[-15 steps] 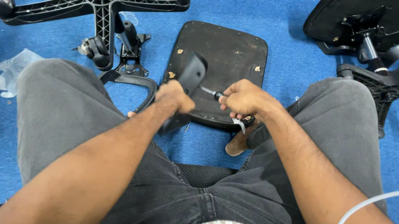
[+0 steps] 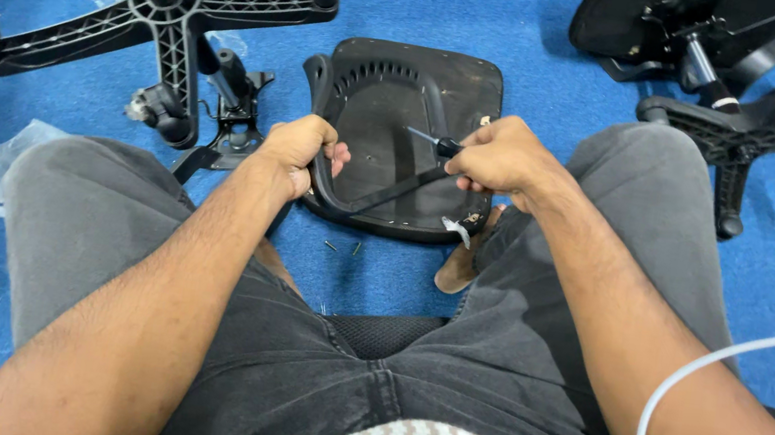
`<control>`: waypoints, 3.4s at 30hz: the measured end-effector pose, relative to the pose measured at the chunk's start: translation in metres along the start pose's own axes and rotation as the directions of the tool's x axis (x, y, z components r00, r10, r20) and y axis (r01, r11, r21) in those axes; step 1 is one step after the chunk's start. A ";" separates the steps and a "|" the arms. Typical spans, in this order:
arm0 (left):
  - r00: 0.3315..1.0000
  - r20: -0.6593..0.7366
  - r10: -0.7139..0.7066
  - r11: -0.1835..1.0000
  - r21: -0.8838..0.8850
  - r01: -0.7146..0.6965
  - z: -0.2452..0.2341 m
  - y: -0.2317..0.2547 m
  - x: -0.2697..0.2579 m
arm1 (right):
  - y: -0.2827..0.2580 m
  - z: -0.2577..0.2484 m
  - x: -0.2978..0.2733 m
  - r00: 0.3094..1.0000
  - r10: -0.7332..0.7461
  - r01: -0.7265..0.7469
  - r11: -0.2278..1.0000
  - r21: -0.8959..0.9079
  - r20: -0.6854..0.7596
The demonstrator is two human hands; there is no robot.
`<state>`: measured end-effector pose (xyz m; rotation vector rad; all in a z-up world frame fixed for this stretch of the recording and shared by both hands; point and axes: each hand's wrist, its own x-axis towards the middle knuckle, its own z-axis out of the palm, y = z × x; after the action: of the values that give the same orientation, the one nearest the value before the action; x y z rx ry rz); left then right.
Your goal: The person uses a screwdriver to attach a black plastic frame to a chair seat base, tightening multiple screws to secure the components together.
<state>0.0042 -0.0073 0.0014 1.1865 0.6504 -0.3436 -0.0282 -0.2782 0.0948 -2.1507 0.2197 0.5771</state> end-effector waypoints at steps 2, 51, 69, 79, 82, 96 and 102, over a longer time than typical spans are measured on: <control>0.998 0.050 0.043 0.999 -0.017 -0.042 0.003 -0.003 0.002 | -0.001 -0.003 -0.002 0.999 0.008 -0.009 1.000 -0.017 -0.051; 0.986 0.167 -0.002 0.781 0.617 -0.103 -0.018 -0.028 0.029 | -0.025 0.061 0.011 0.999 -0.017 0.020 0.991 0.129 -0.029; 0.904 0.419 0.087 0.940 0.266 -0.214 0.015 0.018 0.023 | 0.005 0.024 0.028 0.995 0.049 0.003 0.838 0.546 -0.081; 0.923 0.272 0.272 0.910 0.237 -0.339 0.042 0.047 0.005 | 0.023 0.007 0.019 0.995 0.062 0.005 0.757 0.653 -0.079; 0.891 0.351 0.287 0.911 0.187 -0.367 0.045 0.057 0.004 | 0.027 0.004 0.015 0.997 0.015 0.038 0.748 0.662 -0.073; 0.932 0.328 0.156 0.838 0.455 -0.301 0.058 0.068 -0.001 | 0.030 0.007 0.017 0.985 -0.037 0.147 0.697 0.702 -0.170; 0.934 0.323 0.152 0.867 0.410 -0.283 0.060 0.067 -0.006 | 0.029 0.007 0.015 0.991 -0.016 0.105 0.684 0.722 -0.129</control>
<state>0.0543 -0.0403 0.0683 1.6049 0.1784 -0.4752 -0.0273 -0.2894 0.0636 -1.3900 0.3690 0.2506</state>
